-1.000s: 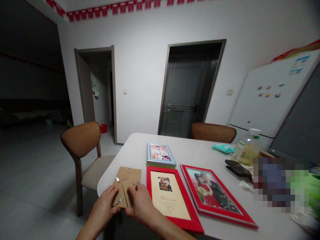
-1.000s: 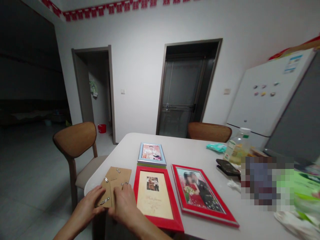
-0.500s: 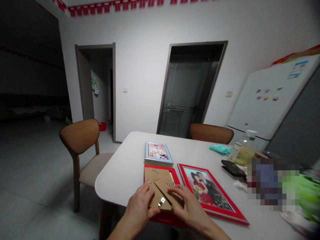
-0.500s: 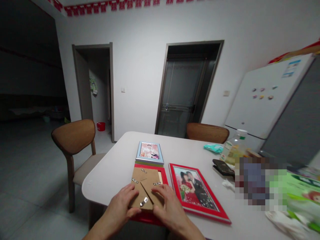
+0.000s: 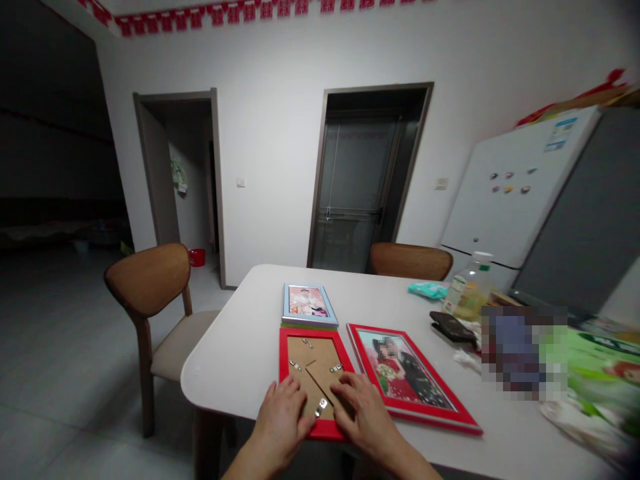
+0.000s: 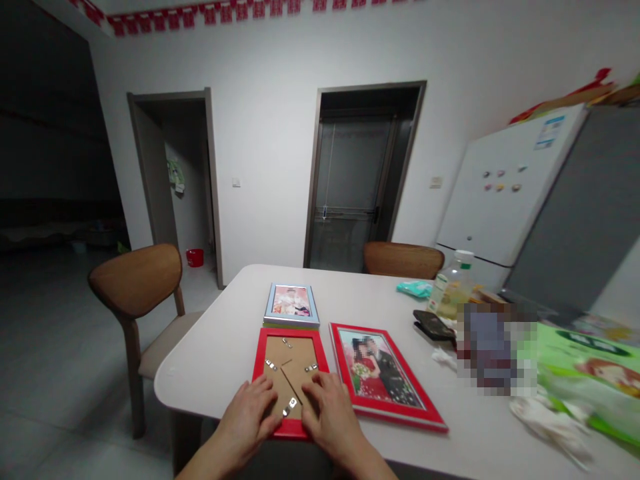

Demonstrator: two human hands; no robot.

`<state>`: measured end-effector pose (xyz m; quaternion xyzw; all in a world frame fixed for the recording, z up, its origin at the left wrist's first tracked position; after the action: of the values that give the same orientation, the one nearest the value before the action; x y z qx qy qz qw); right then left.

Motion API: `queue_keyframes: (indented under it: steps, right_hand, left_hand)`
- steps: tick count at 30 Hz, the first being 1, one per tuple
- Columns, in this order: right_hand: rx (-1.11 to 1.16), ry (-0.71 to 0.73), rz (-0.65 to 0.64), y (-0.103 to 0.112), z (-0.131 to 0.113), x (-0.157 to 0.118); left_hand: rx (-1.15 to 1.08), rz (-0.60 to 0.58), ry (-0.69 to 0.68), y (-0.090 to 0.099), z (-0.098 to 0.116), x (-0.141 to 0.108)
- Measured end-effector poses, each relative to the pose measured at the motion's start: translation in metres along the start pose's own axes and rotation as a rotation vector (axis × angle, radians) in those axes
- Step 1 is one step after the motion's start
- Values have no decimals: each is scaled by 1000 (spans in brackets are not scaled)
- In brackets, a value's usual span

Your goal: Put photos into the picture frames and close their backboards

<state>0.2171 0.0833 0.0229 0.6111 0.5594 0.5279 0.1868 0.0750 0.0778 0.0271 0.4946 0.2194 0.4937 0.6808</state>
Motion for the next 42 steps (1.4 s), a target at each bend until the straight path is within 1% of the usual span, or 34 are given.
queue_keyframes:
  steps: [4,8,12,14,18,22,24,26,29,32,37,42]
  right_hand:
    - [-14,34,-26,2,3,4]
    - [-150,-25,-17,5,14,20]
    - [-288,-70,-38,1,18,34]
    - [-293,-65,-50,0,17,36]
    - [-229,-26,-58,0,13,33]
    - [-212,-40,-40,2,15,30]
    - [-189,-13,-6,3,9,26]
    - [-127,71,-5,4,-5,20]
    - [-14,234,-97,2,-32,6]
    - [35,308,-153,6,-49,-3]
    - [36,340,-155,10,-54,-5]
    - [55,356,-199,14,-57,-10]
  left_hand:
    - [-75,0,-65,-5,0,-5]
    - [-80,28,-77,-4,0,-5]
    - [-85,33,-53,-1,2,-5]
    - [-91,40,-34,1,3,-6]
    - [-115,49,-12,3,3,-7]
    - [-140,56,-6,1,-1,-6]
    - [-142,60,-14,-1,-3,-6]
    - [-138,61,-30,-2,-3,-6]
    - [-138,66,-45,-3,-3,-6]
    - [-148,55,-33,-2,-2,-5]
    - [-147,43,-21,-1,-1,-5]
    - [-163,48,-10,-3,-5,-6]
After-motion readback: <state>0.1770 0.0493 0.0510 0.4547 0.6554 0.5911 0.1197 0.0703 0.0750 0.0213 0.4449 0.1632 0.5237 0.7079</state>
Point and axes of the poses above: each hand's wrist, its own x-axis towards the middle knuckle, its own y-axis out of the back of the hand, z = x × y, the point moved 7 cm from there along x, towards the middle knuckle, and after that the axes turned 5 degrees about z, right-handed, at the moved point
